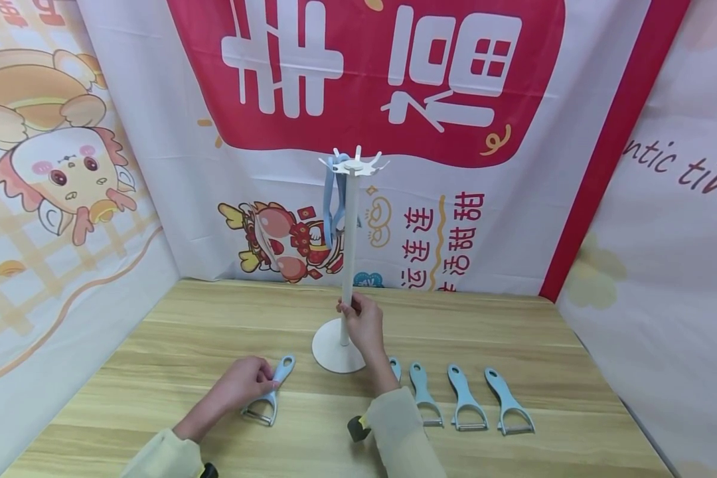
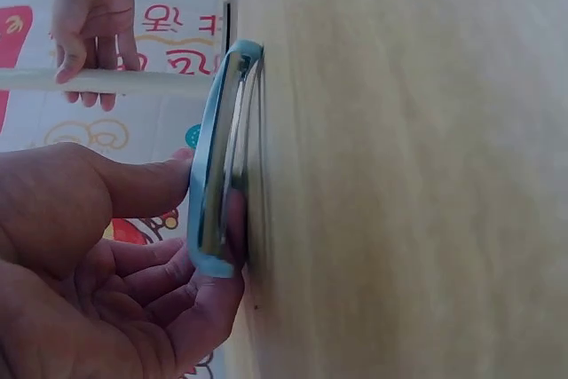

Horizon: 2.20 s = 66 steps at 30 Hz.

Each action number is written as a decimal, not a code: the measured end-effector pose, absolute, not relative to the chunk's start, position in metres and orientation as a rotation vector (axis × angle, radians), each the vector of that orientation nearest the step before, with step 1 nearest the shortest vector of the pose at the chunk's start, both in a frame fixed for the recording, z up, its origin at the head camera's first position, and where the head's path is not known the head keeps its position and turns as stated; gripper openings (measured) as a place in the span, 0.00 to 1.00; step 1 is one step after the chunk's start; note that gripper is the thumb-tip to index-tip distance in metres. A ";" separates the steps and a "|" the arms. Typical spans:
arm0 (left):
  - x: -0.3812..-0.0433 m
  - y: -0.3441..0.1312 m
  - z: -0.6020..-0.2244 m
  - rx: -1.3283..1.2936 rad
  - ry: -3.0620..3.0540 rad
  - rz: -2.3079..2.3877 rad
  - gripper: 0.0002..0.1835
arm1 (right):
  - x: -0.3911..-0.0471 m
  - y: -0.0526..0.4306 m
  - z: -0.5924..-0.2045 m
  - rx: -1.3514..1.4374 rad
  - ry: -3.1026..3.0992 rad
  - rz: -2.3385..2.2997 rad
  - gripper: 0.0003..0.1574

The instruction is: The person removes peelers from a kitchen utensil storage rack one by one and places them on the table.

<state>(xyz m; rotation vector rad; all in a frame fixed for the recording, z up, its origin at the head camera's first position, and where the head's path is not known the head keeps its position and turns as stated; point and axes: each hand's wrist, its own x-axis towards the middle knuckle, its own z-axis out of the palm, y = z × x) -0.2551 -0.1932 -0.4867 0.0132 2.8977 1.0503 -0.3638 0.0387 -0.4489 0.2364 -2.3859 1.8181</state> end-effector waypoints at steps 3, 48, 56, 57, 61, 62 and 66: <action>-0.256 -0.192 -0.485 0.004 2.925 0.977 0.07 | -0.364 0.039 -0.449 0.236 -2.380 1.826 0.11; -0.292 -0.166 -0.372 0.471 2.870 1.535 0.20 | -0.362 0.039 -0.448 0.244 -2.380 1.845 0.10; -0.303 -0.148 -0.354 0.662 2.896 1.572 0.24 | -0.362 0.039 -0.446 0.239 -2.380 1.839 0.09; -0.304 -0.146 -0.351 0.680 2.904 1.572 0.24 | -0.362 0.039 -0.446 0.238 -2.379 1.842 0.09; -0.309 -0.137 -0.337 0.741 2.921 1.602 0.27 | -0.362 0.038 -0.445 0.240 -2.386 1.837 0.09; -0.310 -0.135 -0.334 0.746 2.926 1.612 0.27 | -0.362 0.038 -0.445 0.239 -2.389 1.836 0.09; -0.314 -0.128 -0.320 0.759 2.921 1.674 0.29 | -0.362 0.037 -0.443 0.229 -2.382 1.834 0.10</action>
